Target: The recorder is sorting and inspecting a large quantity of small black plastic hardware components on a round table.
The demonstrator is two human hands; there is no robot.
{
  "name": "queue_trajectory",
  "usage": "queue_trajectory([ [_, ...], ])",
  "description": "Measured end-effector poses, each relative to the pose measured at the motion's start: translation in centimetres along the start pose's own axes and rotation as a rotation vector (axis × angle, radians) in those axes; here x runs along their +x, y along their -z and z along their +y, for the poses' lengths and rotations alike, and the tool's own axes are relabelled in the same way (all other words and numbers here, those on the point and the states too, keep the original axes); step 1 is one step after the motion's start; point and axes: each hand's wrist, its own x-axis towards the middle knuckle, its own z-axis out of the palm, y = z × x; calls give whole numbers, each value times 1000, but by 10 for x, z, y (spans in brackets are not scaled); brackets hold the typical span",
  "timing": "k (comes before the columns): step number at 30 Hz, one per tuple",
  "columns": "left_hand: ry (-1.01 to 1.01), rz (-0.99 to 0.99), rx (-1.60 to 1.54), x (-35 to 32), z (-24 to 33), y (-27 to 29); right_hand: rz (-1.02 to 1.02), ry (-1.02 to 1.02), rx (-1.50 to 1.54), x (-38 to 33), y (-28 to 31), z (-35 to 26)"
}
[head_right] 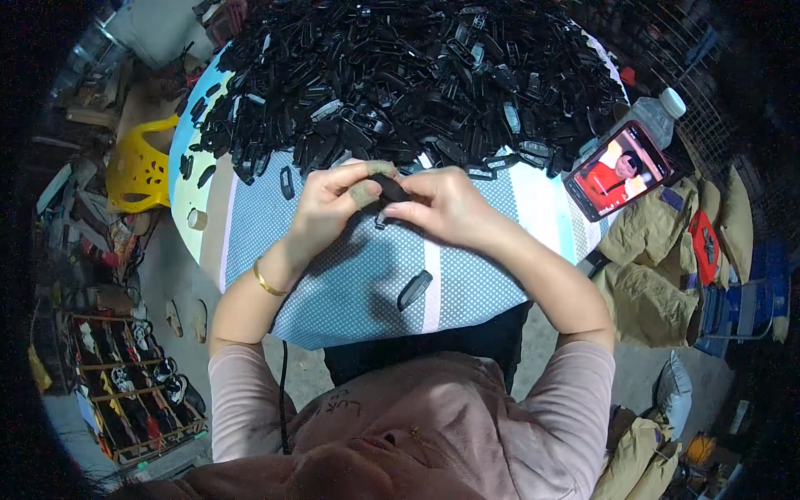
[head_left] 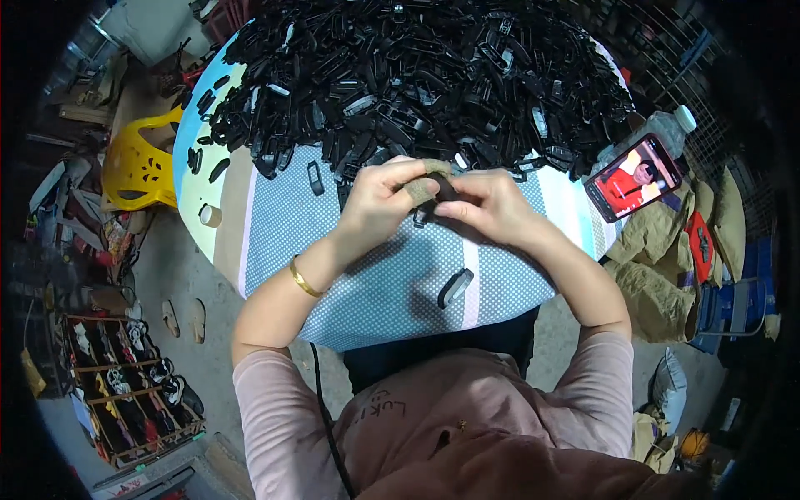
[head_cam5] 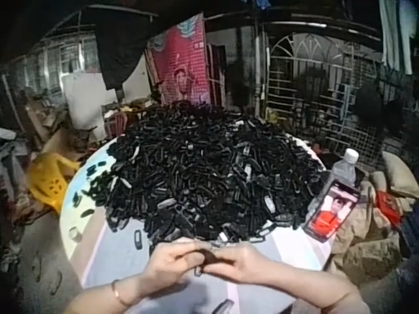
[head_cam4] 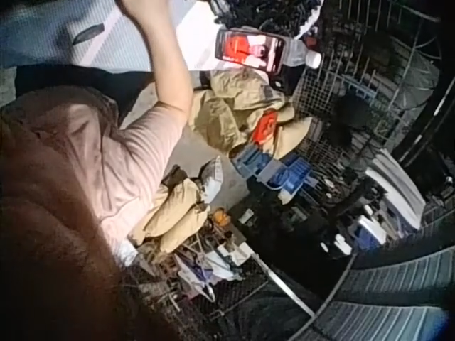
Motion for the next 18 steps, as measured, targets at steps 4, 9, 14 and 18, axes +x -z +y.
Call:
queue_trajectory([
  [4,-136,-310,406,-7,24,3,48,392,-427,3,-1,13],
  [9,-105,-493,573,-22,17,-13,-96,440,-573,5,-17,6],
  [14,-458,-65,838,4,-11,14,-33,324,-628,-2,-8,7],
  [18,-242,-56,1012,12,-20,12,169,270,-399,1,1,10],
])
